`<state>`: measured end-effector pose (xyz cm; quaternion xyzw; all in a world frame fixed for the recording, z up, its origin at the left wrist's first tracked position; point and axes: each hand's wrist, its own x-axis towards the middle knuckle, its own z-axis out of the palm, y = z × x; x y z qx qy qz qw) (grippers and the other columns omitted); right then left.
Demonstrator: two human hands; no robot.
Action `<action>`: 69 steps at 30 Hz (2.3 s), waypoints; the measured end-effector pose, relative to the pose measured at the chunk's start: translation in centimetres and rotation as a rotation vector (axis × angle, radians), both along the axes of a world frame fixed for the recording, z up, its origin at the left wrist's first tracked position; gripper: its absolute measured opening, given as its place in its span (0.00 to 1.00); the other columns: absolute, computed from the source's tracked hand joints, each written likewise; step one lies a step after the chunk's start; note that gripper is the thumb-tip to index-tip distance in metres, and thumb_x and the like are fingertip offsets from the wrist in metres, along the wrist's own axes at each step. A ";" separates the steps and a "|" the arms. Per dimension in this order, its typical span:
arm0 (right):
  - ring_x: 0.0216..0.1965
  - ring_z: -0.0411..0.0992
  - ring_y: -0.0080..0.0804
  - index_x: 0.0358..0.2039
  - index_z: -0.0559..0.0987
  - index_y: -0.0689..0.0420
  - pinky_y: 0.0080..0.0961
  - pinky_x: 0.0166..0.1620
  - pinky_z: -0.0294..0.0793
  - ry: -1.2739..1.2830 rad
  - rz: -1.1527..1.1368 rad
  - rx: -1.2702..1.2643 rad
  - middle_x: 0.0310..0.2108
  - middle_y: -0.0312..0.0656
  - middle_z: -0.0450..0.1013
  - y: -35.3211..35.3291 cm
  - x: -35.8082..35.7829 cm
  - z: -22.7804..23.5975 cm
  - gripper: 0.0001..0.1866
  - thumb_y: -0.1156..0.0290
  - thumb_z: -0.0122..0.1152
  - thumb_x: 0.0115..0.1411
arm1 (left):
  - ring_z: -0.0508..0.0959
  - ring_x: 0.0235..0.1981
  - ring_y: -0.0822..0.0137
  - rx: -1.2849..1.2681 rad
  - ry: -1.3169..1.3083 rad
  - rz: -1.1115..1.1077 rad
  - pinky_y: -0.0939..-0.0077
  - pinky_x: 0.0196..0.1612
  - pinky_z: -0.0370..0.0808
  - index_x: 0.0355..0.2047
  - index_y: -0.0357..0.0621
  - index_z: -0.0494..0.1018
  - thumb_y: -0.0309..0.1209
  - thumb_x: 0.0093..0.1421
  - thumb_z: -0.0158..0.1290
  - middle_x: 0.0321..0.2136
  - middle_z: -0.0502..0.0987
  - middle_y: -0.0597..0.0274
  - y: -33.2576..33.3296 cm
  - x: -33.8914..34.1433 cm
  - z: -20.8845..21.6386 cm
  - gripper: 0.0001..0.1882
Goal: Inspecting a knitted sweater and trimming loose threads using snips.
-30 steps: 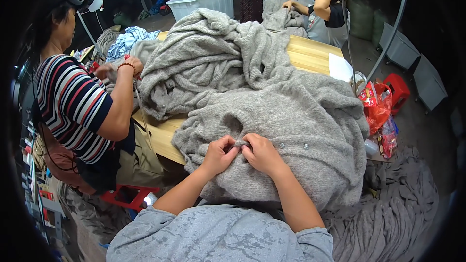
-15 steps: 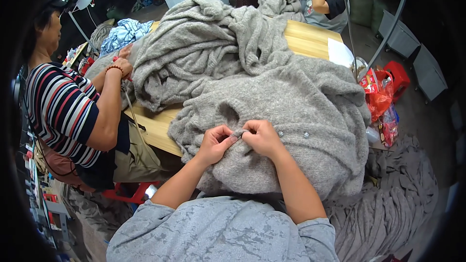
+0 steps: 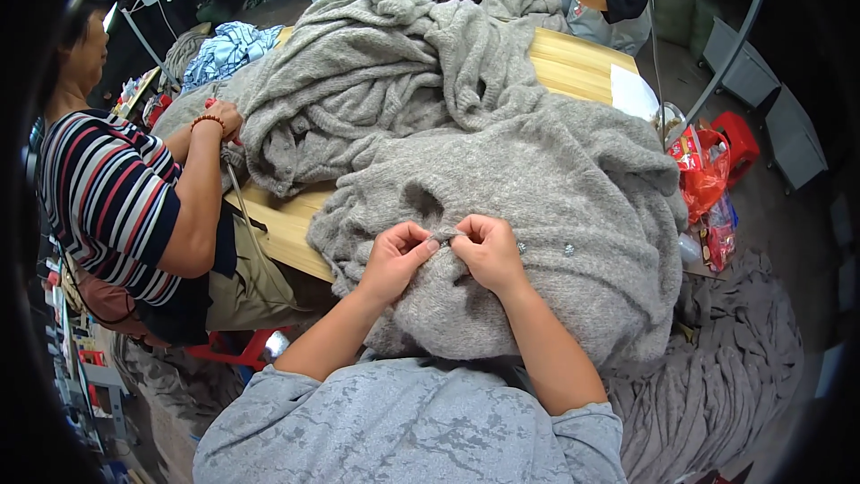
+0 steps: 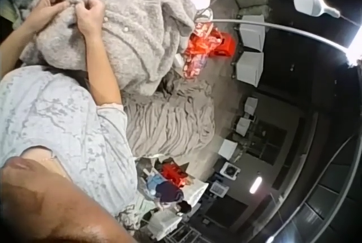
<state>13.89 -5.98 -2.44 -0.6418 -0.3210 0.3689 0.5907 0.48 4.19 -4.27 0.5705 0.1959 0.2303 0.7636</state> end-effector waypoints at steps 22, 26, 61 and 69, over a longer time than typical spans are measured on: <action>0.23 0.64 0.11 0.32 0.75 0.60 0.10 0.24 0.62 0.233 0.237 0.083 0.25 0.29 0.70 -0.1 1.4 0.1 0.07 0.73 0.61 0.53 | 0.70 0.32 0.83 0.025 -0.084 -0.116 0.89 0.36 0.67 0.36 0.40 0.68 0.21 0.57 0.50 0.31 0.72 0.69 0.7 0.3 0.6 0.06; 0.26 0.63 0.11 0.34 0.75 0.61 0.12 0.28 0.63 0.331 0.229 0.080 0.27 0.28 0.70 -0.6 1.3 0.4 0.09 0.73 0.63 0.53 | 0.71 0.33 0.81 -0.037 -0.093 -0.080 0.87 0.39 0.68 0.39 0.40 0.67 0.20 0.56 0.51 0.32 0.73 0.68 0.6 0.4 0.1 0.10; 0.34 0.67 0.38 0.24 0.74 0.59 0.35 0.47 0.59 -1.013 -0.293 0.003 0.25 0.40 0.69 -6.7 -2.8 4.4 0.14 0.67 0.70 0.41 | 0.72 0.30 0.52 1.197 -0.044 -0.352 0.64 0.34 0.69 0.28 0.37 0.71 0.22 0.48 0.55 0.26 0.71 0.53 -1.6 3.2 5.6 0.06; 0.33 0.67 0.34 0.24 0.76 0.57 0.34 0.47 0.57 -0.901 -0.215 0.046 0.23 0.36 0.69 -6.3 -2.7 0.4 0.10 0.69 0.69 0.43 | 0.73 0.27 0.56 0.991 0.065 -0.362 0.68 0.31 0.68 0.29 0.36 0.70 0.23 0.52 0.52 0.25 0.72 0.53 -1.0 1.1 4.8 0.04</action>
